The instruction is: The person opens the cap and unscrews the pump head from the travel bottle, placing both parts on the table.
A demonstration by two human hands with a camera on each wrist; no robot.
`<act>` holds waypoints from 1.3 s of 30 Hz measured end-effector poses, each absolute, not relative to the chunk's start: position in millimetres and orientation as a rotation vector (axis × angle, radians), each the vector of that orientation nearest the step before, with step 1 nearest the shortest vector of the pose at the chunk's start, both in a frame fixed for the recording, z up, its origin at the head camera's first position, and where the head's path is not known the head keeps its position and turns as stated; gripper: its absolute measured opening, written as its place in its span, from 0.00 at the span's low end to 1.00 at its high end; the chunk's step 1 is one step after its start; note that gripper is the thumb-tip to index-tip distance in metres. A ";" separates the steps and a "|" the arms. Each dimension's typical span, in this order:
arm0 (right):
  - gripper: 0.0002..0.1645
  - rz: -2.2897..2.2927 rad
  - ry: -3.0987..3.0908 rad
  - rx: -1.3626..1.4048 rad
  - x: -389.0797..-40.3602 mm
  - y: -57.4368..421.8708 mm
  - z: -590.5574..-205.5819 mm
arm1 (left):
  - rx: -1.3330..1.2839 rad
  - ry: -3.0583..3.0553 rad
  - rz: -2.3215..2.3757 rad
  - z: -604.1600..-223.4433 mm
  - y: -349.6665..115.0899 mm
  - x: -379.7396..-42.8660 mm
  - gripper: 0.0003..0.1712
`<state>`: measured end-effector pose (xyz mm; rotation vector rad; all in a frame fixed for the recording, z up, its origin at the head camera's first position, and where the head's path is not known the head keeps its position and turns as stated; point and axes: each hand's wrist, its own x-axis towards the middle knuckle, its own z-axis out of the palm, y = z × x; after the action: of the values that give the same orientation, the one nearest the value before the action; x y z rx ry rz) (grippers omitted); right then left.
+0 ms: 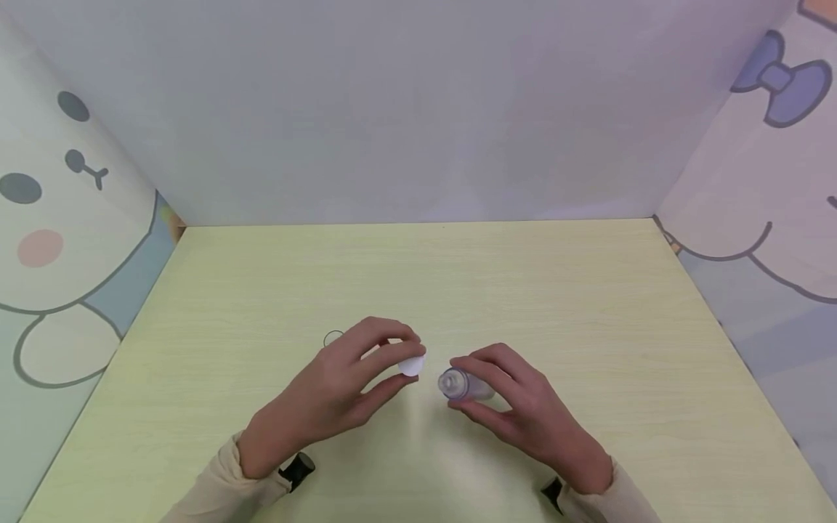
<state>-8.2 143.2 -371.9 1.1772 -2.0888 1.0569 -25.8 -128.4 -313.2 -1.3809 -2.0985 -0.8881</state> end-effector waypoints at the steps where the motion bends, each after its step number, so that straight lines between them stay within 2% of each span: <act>1: 0.24 1.058 -2.092 1.173 -7.9 143.6 -372.1 | -1.354 -2.142 -0.839 -314.9 -129.1 -25.5 0.13; 7: 0.24 1.070 -2.110 1.155 -6.5 145.9 -373.8 | -1.259 -2.298 -0.631 -324.9 -130.4 -26.4 0.13; 16: 0.24 1.083 -2.109 1.149 -5.3 147.8 -374.9 | -1.193 -2.409 -0.288 -337.4 -129.9 -29.8 0.24; 39: 0.25 1.088 -2.124 1.157 -3.5 149.8 -378.4 | -1.071 -2.691 0.207 -368.0 -125.5 -37.6 0.15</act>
<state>-3.5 149.8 -378.4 1.1566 -2.1244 1.0880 -37.6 -125.5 -368.0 -1.0706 -2.6914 0.2066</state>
